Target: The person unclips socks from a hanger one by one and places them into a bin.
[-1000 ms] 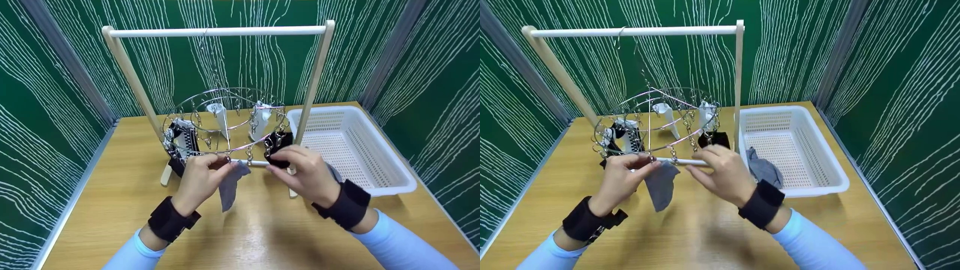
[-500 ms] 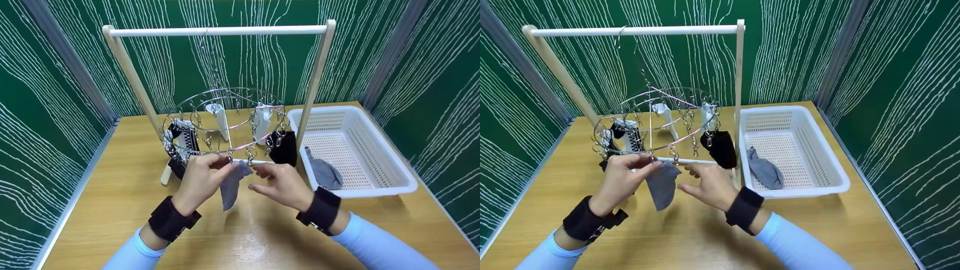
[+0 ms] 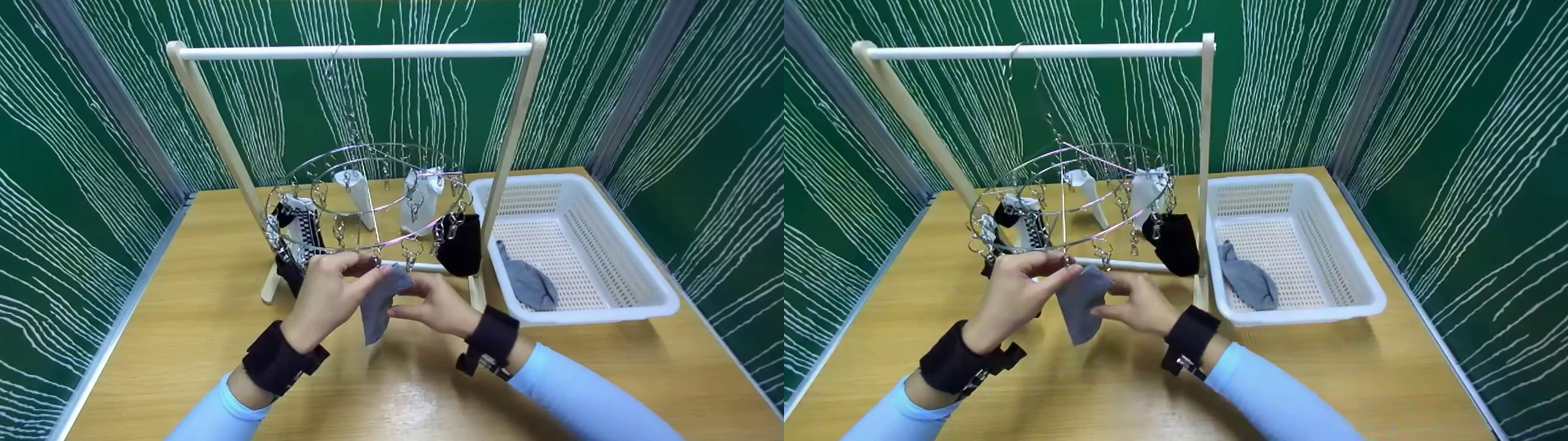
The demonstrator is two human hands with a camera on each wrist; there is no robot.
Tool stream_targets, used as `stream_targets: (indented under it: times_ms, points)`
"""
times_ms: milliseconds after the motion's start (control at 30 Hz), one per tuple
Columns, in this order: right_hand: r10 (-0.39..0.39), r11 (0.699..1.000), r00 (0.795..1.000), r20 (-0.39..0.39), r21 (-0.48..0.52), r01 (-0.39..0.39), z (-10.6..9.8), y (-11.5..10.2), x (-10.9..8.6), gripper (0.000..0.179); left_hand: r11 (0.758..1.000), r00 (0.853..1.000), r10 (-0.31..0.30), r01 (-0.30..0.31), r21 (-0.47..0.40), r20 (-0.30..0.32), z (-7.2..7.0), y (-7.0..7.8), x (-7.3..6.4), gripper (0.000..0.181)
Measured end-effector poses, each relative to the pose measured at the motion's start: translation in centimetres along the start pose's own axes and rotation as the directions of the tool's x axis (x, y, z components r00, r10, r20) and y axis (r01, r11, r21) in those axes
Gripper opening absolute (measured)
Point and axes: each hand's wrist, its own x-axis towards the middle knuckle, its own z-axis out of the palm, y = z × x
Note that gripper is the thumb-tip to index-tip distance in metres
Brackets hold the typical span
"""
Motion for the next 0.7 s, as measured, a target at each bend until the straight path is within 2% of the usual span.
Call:
stream_targets:
  times_ms: [100,200,400,700]
  points:
    - [-0.013,0.995,1.000,-0.010,0.097,0.014,0.61,0.25,0.25,0.034,1.000,1.000,0.004,-0.004,0.010,-0.008,0.03,-0.04,0.06,0.016]
    - [-0.016,0.989,0.999,-0.048,0.143,0.023,0.93,0.36,0.25,0.024,1.000,1.000,0.013,-0.013,0.019,-0.013,0.14,-0.24,0.09,0.016]
    - [-0.025,0.990,0.994,-0.110,0.138,0.041,1.15,0.28,-0.10,0.010,1.000,1.000,0.005,-0.005,0.015,-0.026,0.17,-0.31,-0.07,0.015]
    - [-0.040,0.991,0.993,-0.110,0.120,0.053,0.82,-0.27,-0.47,0.009,0.999,0.997,0.032,-0.031,0.021,-0.076,0.30,-0.42,-0.22,0.013]
